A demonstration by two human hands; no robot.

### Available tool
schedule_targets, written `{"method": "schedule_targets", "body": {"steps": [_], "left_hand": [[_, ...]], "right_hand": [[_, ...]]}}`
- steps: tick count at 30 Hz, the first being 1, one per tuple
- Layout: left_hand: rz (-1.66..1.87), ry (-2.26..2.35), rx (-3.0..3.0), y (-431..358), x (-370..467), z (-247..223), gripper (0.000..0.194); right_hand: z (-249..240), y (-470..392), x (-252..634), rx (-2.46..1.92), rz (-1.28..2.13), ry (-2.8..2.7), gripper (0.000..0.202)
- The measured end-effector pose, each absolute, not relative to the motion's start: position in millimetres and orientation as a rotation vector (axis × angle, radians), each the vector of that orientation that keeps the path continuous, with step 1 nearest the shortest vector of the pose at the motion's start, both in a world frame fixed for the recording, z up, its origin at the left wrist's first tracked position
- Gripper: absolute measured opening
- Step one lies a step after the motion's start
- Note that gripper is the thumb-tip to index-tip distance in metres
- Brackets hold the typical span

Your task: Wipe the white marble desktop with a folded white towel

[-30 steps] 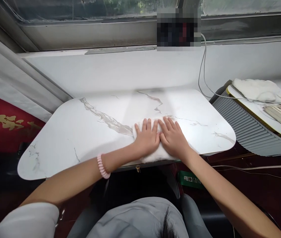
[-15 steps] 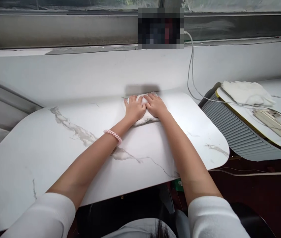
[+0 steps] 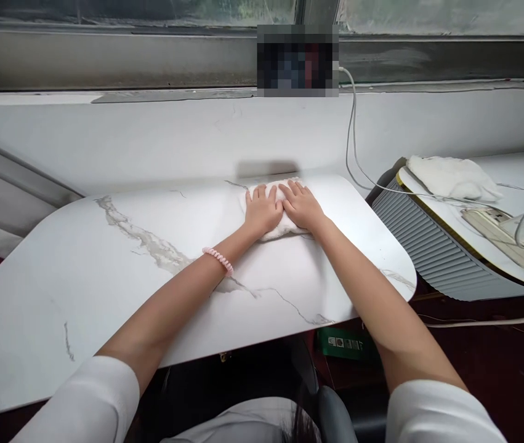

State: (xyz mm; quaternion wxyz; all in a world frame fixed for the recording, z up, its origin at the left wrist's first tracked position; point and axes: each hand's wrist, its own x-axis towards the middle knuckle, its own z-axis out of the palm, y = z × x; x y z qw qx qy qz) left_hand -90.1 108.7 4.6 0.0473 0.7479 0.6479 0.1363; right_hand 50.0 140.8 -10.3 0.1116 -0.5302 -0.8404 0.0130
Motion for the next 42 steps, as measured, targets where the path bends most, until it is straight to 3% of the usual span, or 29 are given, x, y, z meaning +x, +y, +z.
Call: {"method": "schedule_targets", "body": {"steps": [11, 17, 42], "left_hand": [[0.318, 1.677, 2.419, -22.0, -47.6, 8.7, 0.059], [0.339, 1.576, 2.471, -49.2, -24.7, 10.7, 0.059], [0.475, 1.708, 2.344, 160.0, 14.2, 5.9, 0.051]], "right_hand": [[-8.4, -19.0, 106.6, -1.697, -0.022, -2.405, 0.062], [-10.7, -51.1, 134.4, -1.818, 0.062, -2.301, 0.059], [-6.4, 175.1, 161.3, -1.751, 0.133, -2.202, 0.056]]}}
